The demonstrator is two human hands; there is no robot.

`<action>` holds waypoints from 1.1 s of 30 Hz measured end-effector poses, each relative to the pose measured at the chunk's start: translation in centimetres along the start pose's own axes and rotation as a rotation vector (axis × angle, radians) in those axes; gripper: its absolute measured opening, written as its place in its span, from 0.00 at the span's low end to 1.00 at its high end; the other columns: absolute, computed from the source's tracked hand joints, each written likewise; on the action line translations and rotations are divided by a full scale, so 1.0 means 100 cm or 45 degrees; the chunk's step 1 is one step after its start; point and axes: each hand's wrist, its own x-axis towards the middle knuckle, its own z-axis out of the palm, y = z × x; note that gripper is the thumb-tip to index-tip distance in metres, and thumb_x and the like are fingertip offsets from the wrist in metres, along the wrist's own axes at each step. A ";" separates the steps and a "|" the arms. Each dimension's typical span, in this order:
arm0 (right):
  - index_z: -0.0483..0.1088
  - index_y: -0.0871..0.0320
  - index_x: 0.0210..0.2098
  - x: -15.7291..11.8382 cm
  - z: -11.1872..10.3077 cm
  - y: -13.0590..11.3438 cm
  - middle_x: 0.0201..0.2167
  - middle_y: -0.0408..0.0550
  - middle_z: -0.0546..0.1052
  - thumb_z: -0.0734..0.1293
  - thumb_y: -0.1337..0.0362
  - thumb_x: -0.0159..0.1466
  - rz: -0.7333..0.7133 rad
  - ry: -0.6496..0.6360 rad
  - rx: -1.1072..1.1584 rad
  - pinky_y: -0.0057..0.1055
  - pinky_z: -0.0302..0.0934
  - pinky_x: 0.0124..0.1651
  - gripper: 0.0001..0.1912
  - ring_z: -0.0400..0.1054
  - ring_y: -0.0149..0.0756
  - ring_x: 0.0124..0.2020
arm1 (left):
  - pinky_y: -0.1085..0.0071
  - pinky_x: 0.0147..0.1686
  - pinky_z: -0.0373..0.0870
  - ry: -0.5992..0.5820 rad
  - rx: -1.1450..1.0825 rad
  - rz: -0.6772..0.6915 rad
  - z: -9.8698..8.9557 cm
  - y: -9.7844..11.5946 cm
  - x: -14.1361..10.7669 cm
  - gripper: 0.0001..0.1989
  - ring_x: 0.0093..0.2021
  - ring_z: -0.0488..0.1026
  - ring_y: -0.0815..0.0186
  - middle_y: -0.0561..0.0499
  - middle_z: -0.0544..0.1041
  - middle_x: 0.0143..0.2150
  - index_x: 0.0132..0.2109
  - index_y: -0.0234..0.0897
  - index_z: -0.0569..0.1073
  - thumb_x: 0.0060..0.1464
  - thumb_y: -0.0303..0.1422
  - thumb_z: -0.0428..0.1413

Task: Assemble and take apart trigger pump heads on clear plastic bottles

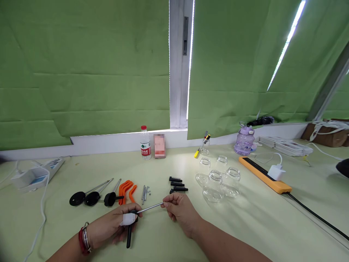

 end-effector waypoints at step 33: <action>0.65 0.59 0.29 -0.003 0.001 0.001 0.24 0.41 0.72 0.66 0.60 0.55 0.003 -0.013 -0.242 0.22 0.46 0.18 0.09 0.53 0.21 0.17 | 0.79 0.13 0.45 0.009 0.075 -0.002 0.004 0.004 -0.003 0.14 0.16 0.57 0.77 0.58 0.64 0.26 0.41 0.37 0.66 0.48 0.40 0.52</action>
